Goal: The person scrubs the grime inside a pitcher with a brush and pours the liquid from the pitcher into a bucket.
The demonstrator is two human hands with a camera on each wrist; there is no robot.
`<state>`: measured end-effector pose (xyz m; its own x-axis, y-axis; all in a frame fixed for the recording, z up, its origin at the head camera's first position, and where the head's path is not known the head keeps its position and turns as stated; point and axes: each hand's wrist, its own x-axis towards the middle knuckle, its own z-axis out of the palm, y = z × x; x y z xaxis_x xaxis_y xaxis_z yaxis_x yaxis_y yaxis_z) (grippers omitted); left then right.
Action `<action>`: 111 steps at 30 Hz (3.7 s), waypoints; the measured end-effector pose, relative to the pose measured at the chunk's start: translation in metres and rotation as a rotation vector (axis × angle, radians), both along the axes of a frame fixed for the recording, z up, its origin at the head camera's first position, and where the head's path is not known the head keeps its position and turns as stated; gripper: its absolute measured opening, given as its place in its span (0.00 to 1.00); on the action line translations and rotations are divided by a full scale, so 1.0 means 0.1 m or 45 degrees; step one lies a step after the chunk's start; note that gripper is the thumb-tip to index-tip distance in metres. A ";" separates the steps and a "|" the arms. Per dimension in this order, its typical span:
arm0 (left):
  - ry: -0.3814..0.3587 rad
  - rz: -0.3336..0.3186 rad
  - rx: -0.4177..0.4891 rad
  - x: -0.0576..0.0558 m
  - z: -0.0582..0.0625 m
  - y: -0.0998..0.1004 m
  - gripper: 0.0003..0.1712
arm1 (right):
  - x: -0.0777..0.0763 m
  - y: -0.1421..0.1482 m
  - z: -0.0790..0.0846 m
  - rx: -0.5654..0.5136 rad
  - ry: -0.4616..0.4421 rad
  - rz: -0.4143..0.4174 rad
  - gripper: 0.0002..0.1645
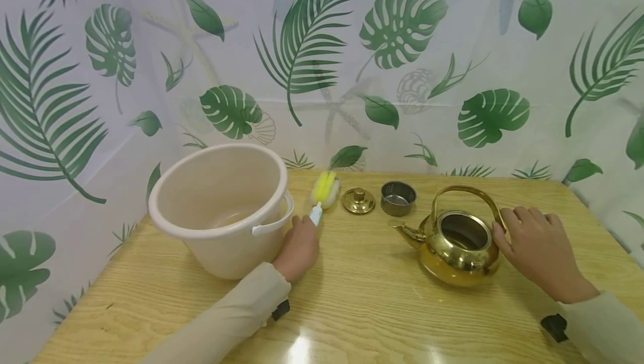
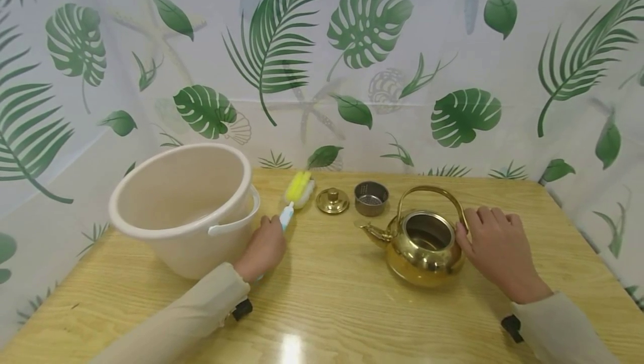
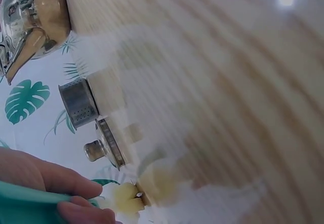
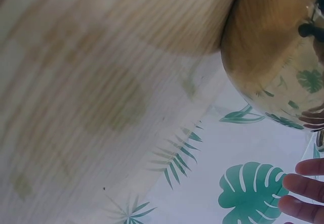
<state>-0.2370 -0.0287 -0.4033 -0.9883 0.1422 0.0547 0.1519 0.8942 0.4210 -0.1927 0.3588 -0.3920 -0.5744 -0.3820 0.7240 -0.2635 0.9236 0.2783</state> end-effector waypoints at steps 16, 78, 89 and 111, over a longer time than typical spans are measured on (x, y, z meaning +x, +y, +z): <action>0.307 -0.164 -0.126 0.01 0.02 0.00 0.05 | 0.00 -0.01 0.00 -0.018 -0.034 0.004 0.42; 0.555 -1.032 -0.454 0.33 0.94 0.19 0.24 | 0.00 0.00 -0.01 -0.007 -0.053 -0.005 0.42; 0.474 -1.106 -0.610 0.28 1.02 0.25 0.23 | -0.01 0.01 0.00 0.009 -0.029 -0.005 0.43; 0.399 -1.218 -0.846 0.14 1.28 0.48 0.22 | 0.01 0.01 -0.01 0.010 -0.037 0.002 0.44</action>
